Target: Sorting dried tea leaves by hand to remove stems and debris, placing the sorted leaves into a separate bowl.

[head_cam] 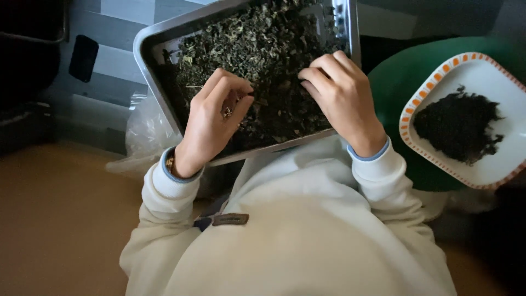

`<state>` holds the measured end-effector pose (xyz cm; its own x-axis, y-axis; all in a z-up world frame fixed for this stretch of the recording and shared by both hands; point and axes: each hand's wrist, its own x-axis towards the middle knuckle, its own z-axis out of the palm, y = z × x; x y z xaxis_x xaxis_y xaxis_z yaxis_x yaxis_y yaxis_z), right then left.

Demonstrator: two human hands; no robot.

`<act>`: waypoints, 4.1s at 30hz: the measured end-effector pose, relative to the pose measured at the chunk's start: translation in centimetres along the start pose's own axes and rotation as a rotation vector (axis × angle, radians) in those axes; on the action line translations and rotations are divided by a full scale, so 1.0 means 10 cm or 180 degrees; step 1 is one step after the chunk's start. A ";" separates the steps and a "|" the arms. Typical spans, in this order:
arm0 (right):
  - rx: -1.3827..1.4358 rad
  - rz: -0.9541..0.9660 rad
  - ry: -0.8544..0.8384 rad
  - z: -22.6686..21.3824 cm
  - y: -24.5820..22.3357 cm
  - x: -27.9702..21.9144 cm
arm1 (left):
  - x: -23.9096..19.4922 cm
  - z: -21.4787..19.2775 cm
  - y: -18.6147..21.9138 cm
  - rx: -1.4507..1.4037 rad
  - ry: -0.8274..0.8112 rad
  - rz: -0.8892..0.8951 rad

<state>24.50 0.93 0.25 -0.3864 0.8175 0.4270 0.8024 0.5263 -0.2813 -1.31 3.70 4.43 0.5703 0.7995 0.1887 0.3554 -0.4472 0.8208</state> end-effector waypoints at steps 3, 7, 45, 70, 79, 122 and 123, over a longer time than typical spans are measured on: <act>0.0113 -0.0050 0.0028 -0.01 -0.02 0.03 | -0.06 -0.03 0.04 0.0068 0.0146 -0.0055; 0.0273 0.0057 0.0127 0.05 -0.01 0.01 | -0.08 0.00 0.00 -0.0072 0.0352 0.0088; 0.5741 0.2013 0.0289 0.71 -0.43 -0.41 | -0.10 0.53 0.25 0.2040 0.0737 0.0937; -0.0704 0.1436 -0.0149 -1.34 0.22 -1.25 | -0.20 0.45 -0.04 0.1908 -0.0257 0.0765; 0.0137 -0.0163 -0.0033 -0.30 -0.30 0.47 | -0.26 0.37 -0.17 0.2452 -0.0219 0.0386; 0.0458 -0.0029 0.0126 0.14 -0.12 0.60 | -0.30 0.44 -0.16 0.2336 -0.0411 0.0670; 0.0459 -0.0027 0.0129 0.12 -0.12 0.59 | -0.30 0.44 -0.16 0.2338 -0.0413 0.0672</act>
<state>20.69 5.37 2.10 -0.3718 0.8043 0.4635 0.7245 0.5636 -0.3968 -0.31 0.27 0.18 0.7467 0.6346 0.1995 0.6036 -0.7724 0.1978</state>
